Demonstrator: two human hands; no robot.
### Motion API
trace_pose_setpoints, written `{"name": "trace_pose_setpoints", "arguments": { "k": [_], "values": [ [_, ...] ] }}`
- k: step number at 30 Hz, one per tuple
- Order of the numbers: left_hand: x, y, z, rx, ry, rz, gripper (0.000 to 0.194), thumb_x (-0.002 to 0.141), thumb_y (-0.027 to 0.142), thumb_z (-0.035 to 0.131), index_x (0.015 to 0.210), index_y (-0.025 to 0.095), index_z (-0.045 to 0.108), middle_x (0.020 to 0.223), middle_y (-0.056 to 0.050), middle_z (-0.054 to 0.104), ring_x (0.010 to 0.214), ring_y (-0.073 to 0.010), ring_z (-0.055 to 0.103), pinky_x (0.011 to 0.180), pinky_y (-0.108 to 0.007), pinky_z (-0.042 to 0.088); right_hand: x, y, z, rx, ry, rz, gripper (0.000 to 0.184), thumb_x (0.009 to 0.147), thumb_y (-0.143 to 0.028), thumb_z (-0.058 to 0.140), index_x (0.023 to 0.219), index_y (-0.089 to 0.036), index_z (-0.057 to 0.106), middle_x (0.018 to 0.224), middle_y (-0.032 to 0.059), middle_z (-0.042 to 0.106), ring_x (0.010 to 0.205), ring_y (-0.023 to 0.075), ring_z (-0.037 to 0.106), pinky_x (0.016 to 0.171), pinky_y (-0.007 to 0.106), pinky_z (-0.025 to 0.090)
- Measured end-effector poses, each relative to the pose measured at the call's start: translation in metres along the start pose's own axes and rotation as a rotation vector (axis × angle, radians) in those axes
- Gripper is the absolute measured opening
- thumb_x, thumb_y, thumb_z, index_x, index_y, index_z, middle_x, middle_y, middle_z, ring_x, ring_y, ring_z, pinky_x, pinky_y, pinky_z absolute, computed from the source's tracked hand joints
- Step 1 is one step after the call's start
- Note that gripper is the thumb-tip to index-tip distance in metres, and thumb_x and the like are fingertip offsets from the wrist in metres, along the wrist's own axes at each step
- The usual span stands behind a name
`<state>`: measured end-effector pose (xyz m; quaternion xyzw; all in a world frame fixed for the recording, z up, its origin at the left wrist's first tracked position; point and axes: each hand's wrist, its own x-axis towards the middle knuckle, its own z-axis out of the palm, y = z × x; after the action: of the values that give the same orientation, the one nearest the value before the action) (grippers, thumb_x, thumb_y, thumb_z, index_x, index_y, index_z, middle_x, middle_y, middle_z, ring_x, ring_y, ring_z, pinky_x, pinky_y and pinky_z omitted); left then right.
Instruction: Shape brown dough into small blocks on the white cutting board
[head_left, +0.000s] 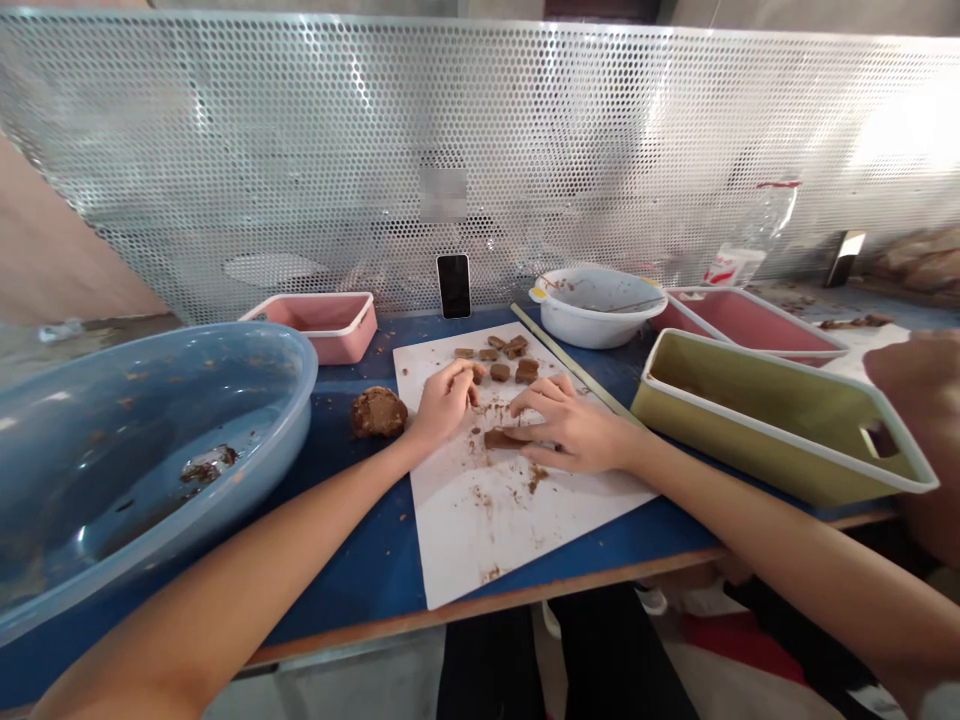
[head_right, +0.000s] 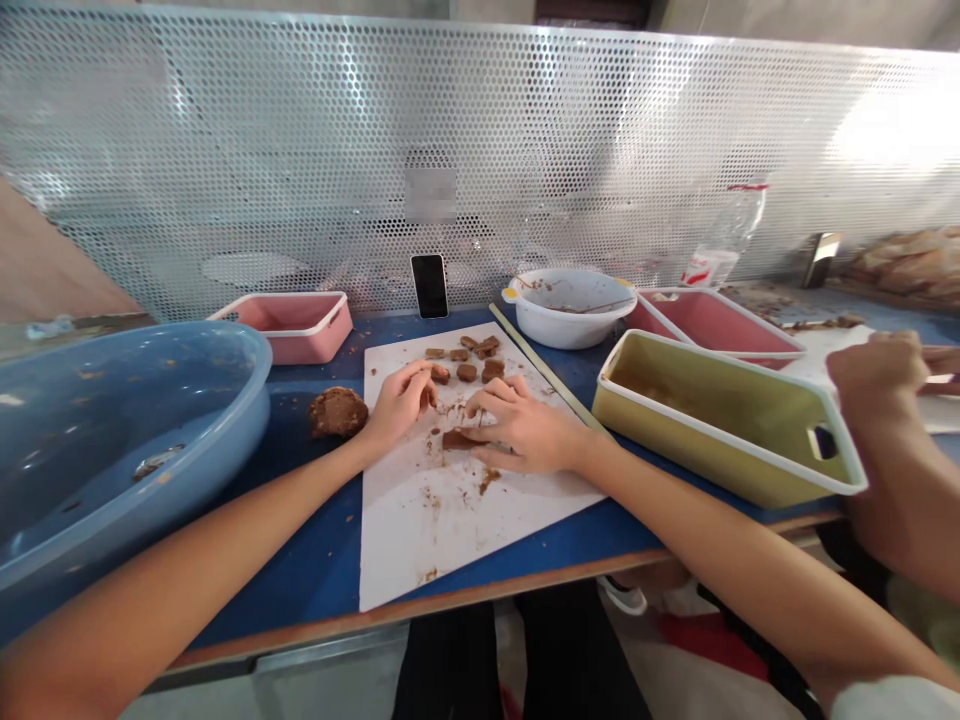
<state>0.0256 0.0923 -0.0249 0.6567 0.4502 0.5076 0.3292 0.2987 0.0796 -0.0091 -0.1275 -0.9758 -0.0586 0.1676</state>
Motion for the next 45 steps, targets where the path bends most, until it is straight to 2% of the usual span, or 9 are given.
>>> {"name": "trace_pose_setpoints", "arguments": {
  "k": [5, 13, 17, 21, 27, 31, 37, 42, 45],
  "values": [
    [0.000, 0.000, 0.000, -0.003, -0.003, -0.005, 0.026, 0.107, 0.035, 0.051, 0.104, 0.022, 0.073, 0.065, 0.002, 0.067, 0.059, -0.0160, 0.062, 0.061, -0.028, 0.044, 0.003, -0.003, -0.001, 0.020, -0.060, 0.026, 0.051, 0.120, -0.052, 0.054, 0.164, -0.031, 0.069, 0.147, 0.0167, 0.062, 0.127, 0.0347, 0.049, 0.108, 0.057, 0.044],
    [0.000, 0.001, 0.000, -0.003, 0.000, -0.007, 0.026, 0.107, 0.037, 0.052, 0.105, 0.021, 0.073, 0.064, 0.002, 0.066, 0.059, -0.0165, 0.060, 0.061, -0.028, 0.044, 0.005, -0.003, 0.002, 0.037, -0.076, 0.026, 0.053, 0.119, -0.053, 0.053, 0.165, -0.030, 0.067, 0.149, 0.0176, 0.059, 0.127, 0.0354, 0.049, 0.110, 0.060, 0.045],
    [-0.001, 0.003, 0.000, -0.003, 0.009, -0.010, 0.026, 0.107, 0.037, 0.051, 0.104, 0.021, 0.073, 0.064, 0.002, 0.066, 0.059, -0.0165, 0.060, 0.061, -0.029, 0.044, 0.006, -0.003, 0.000, 0.030, -0.066, 0.101, 0.049, 0.120, -0.052, 0.050, 0.158, -0.030, 0.073, 0.141, 0.0170, 0.057, 0.125, 0.0349, 0.049, 0.109, 0.059, 0.047],
    [-0.001, 0.004, 0.000, -0.006, 0.004, -0.009, 0.026, 0.106, 0.037, 0.052, 0.104, 0.021, 0.073, 0.065, 0.002, 0.066, 0.058, -0.0159, 0.059, 0.061, -0.028, 0.043, 0.011, -0.008, 0.003, 0.065, -0.089, 0.108, 0.054, 0.122, -0.054, 0.046, 0.165, -0.029, 0.067, 0.136, 0.0163, 0.056, 0.122, 0.0333, 0.050, 0.111, 0.059, 0.048],
    [-0.001, 0.004, 0.001, -0.027, 0.003, -0.028, 0.027, 0.106, 0.041, 0.053, 0.105, 0.022, 0.072, 0.065, 0.003, 0.065, 0.053, -0.0146, 0.053, 0.059, -0.029, 0.040, 0.015, -0.009, 0.011, 0.059, -0.120, 0.156, 0.055, 0.121, -0.059, 0.045, 0.164, -0.032, 0.067, 0.148, 0.0182, 0.054, 0.130, 0.0364, 0.050, 0.115, 0.065, 0.045],
    [-0.001, 0.004, 0.001, -0.025, -0.003, -0.030, 0.026, 0.106, 0.041, 0.054, 0.104, 0.022, 0.072, 0.066, 0.003, 0.066, 0.053, -0.0146, 0.053, 0.058, -0.029, 0.040, 0.013, -0.008, 0.013, 0.067, -0.138, 0.124, 0.057, 0.121, -0.061, 0.045, 0.168, -0.035, 0.063, 0.145, 0.0170, 0.055, 0.128, 0.0362, 0.052, 0.116, 0.066, 0.044],
    [0.000, 0.002, 0.001, -0.020, 0.011, -0.028, 0.027, 0.106, 0.040, 0.054, 0.104, 0.022, 0.073, 0.065, 0.003, 0.066, 0.051, -0.0144, 0.051, 0.057, -0.029, 0.040, 0.012, -0.005, 0.010, 0.053, -0.098, 0.189, 0.058, 0.121, -0.061, 0.042, 0.162, -0.030, 0.068, 0.148, 0.0187, 0.054, 0.129, 0.0371, 0.050, 0.112, 0.064, 0.047],
    [0.000, 0.002, 0.000, -0.018, 0.004, -0.023, 0.026, 0.105, 0.039, 0.053, 0.104, 0.022, 0.073, 0.064, 0.003, 0.065, 0.053, -0.0147, 0.052, 0.057, -0.029, 0.039, 0.006, 0.000, 0.000, 0.046, -0.090, 0.101, 0.049, 0.120, -0.057, 0.051, 0.158, -0.035, 0.073, 0.152, 0.0165, 0.055, 0.131, 0.0362, 0.051, 0.112, 0.062, 0.045],
    [-0.001, 0.002, 0.000, -0.019, -0.002, -0.026, 0.026, 0.106, 0.038, 0.052, 0.105, 0.021, 0.072, 0.066, 0.003, 0.065, 0.054, -0.0146, 0.052, 0.059, -0.029, 0.040, -0.003, 0.005, -0.006, -0.014, -0.040, 0.169, 0.046, 0.118, -0.056, 0.055, 0.149, -0.030, 0.079, 0.151, 0.0181, 0.057, 0.132, 0.0385, 0.052, 0.110, 0.062, 0.045]
  ]
}}
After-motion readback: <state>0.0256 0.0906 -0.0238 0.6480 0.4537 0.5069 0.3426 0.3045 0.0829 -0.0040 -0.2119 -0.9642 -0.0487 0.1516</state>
